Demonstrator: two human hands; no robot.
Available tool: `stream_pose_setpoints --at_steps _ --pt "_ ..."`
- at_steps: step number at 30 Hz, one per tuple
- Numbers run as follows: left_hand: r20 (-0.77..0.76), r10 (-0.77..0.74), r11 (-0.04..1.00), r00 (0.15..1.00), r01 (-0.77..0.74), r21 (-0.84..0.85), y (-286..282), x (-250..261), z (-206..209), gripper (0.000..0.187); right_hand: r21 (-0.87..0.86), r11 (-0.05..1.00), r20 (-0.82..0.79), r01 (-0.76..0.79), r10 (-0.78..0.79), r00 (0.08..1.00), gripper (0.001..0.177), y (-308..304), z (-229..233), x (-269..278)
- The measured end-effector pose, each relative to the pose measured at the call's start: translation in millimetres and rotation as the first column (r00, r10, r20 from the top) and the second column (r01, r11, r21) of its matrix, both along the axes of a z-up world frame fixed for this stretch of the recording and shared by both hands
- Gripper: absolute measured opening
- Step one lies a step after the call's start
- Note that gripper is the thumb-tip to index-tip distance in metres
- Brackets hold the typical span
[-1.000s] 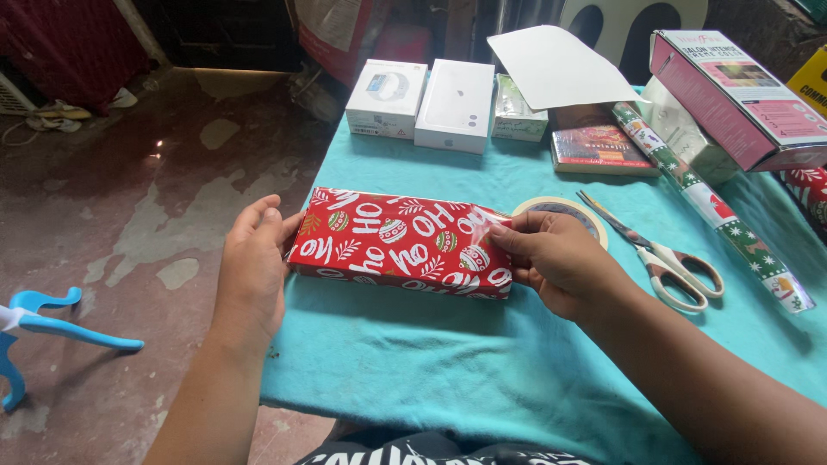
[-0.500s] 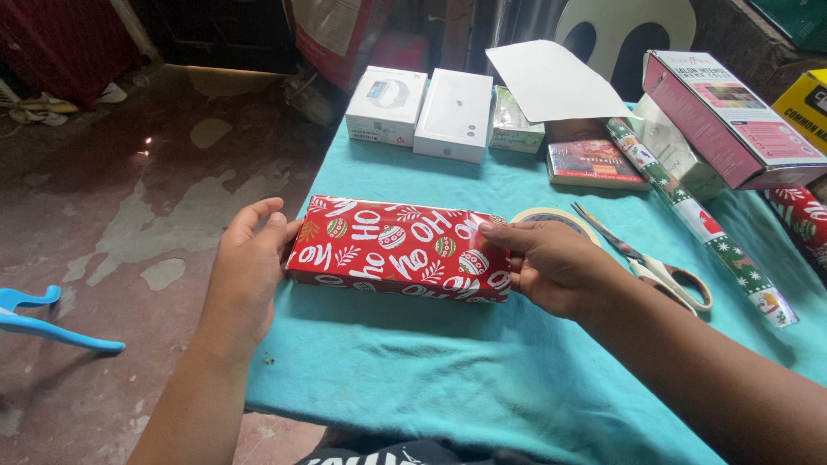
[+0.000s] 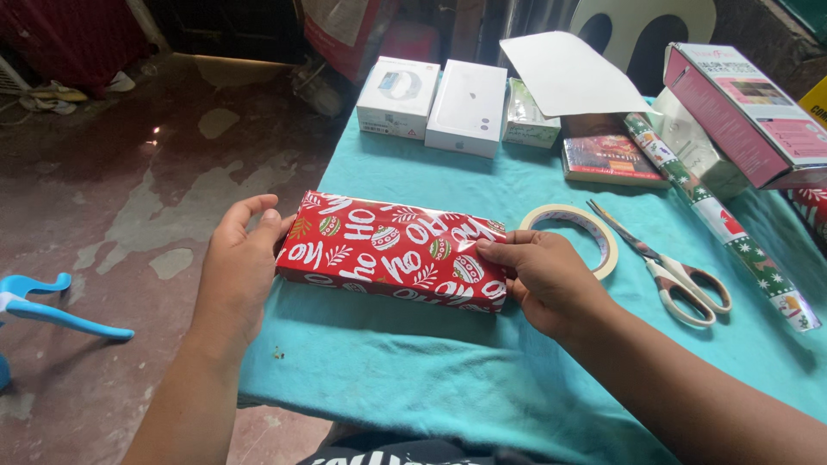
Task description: The person wraps a rectangular box with red holiday-themed wrapping paper. They fold the paper edges, use scissors to trim excess paper, and secure the folds with clear adhesive tape. The wrapped box is placed on a teal cloth-covered table.
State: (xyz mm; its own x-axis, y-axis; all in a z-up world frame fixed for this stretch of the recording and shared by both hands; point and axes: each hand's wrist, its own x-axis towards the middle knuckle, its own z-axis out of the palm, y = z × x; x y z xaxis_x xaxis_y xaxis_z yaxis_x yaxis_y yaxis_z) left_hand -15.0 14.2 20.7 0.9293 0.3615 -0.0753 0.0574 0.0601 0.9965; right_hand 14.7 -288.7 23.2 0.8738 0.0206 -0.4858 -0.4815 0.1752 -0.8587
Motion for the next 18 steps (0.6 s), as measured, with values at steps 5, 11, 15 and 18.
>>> stream_pose_setpoints --at_steps 5,11,15,18 --pt "-0.083 0.038 0.988 0.996 -0.025 0.151 -5 -4 4 0.039 0.006 1.000 -0.006 0.010 -0.010 1.000 0.024 0 -2 1" --pt "-0.097 -0.044 0.731 0.994 0.098 0.676 -9 -6 11 0.067 0.033 0.997 0.018 -0.072 0.071 0.997 0.029 -3 1 5" --pt "-0.254 -0.236 0.362 0.938 0.327 0.873 -10 0 14 0.135 0.025 0.994 -0.022 -0.104 0.105 0.994 0.034 -4 3 7" --pt "-0.257 -0.414 0.341 0.873 0.411 0.845 -2 -1 19 0.146 0.023 0.987 -0.048 -0.161 0.162 0.986 0.035 -5 7 9"
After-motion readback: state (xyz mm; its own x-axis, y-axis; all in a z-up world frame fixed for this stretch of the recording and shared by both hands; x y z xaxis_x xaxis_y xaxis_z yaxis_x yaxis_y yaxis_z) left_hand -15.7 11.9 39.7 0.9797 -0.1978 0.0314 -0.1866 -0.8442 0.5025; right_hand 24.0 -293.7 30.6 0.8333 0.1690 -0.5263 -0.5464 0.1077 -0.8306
